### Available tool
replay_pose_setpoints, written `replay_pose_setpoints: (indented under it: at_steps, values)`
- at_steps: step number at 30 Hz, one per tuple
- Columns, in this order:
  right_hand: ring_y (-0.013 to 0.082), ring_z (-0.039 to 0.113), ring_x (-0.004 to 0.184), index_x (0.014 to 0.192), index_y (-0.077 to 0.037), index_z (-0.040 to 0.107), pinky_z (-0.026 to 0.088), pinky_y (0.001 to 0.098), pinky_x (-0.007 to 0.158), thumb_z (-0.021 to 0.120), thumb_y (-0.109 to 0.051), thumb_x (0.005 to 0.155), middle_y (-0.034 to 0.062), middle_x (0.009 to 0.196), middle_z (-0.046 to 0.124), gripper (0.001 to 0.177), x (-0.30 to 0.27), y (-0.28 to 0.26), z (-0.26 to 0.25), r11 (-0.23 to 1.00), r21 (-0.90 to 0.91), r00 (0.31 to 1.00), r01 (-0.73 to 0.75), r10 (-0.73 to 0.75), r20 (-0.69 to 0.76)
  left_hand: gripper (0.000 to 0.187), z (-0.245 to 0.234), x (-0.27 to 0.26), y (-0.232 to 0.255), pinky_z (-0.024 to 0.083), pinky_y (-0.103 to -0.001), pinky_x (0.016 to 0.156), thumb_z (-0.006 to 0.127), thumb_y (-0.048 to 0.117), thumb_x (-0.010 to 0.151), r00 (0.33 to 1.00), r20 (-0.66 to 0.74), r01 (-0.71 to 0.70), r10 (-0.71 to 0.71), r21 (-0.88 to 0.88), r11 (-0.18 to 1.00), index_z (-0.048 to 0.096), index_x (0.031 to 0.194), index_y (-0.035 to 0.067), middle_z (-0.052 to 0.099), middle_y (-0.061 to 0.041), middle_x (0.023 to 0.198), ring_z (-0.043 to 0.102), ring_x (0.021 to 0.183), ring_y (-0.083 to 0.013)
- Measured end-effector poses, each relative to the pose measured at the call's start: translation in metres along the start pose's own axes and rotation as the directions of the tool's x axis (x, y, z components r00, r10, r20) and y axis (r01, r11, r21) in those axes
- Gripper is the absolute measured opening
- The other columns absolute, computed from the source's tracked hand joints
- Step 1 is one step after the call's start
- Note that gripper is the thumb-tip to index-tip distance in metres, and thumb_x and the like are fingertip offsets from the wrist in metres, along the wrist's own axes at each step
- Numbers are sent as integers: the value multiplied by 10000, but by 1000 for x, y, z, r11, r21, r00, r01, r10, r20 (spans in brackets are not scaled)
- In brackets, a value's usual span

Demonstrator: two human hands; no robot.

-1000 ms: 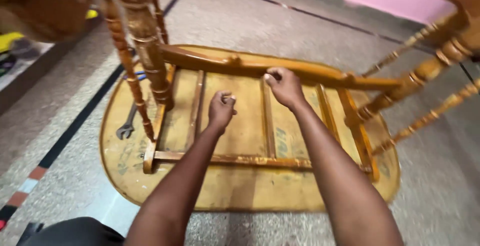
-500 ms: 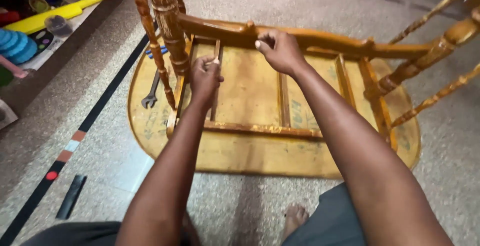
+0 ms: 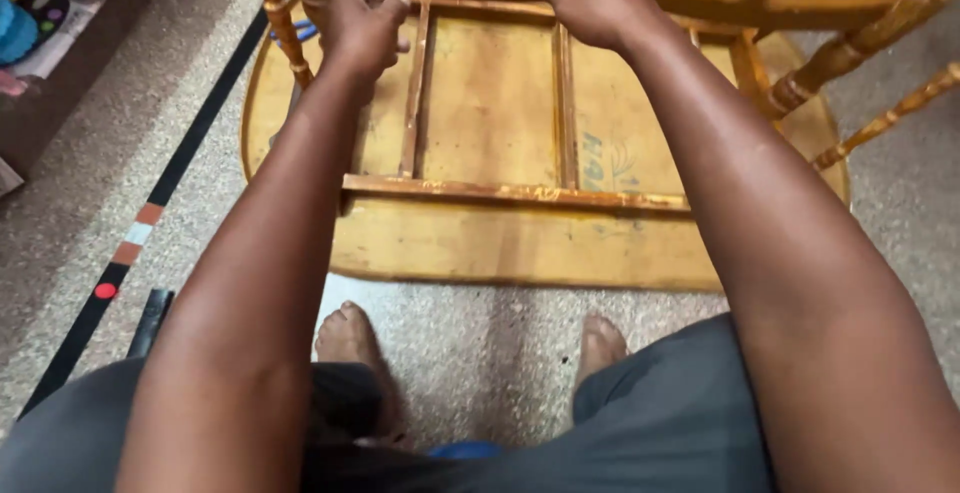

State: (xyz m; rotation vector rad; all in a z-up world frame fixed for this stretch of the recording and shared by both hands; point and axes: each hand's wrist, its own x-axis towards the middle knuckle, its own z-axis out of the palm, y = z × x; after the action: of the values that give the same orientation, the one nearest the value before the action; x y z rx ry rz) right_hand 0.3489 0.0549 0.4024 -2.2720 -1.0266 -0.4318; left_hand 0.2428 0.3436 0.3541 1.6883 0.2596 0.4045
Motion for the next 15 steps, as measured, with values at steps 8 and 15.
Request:
replay_pose_setpoints:
  at_steps: [8, 15]
  values:
    - [91, 692, 738, 1044, -93, 680, 573, 272, 595, 691, -258, 996, -8, 891, 720, 173, 13, 18, 1, 500, 734, 831, -458, 535, 154, 114, -33, 34, 1, 318, -298, 365, 638, 137, 985, 980, 115, 172, -165, -54, 984, 565, 961, 52, 576, -80, 665, 465, 433, -124]
    - [103, 660, 684, 1076, -117, 663, 562, 293, 573, 642, -245, 1010, 11, 845, 705, 145, 31, 51, 38, 242, 804, 705, -544, 650, 282, 150, -16, 89, -59, 371, -261, 399, 667, 174, 986, 911, 1, 382, -412, -378, 843, 551, 928, 101, 557, -6, 675, 477, 455, -94]
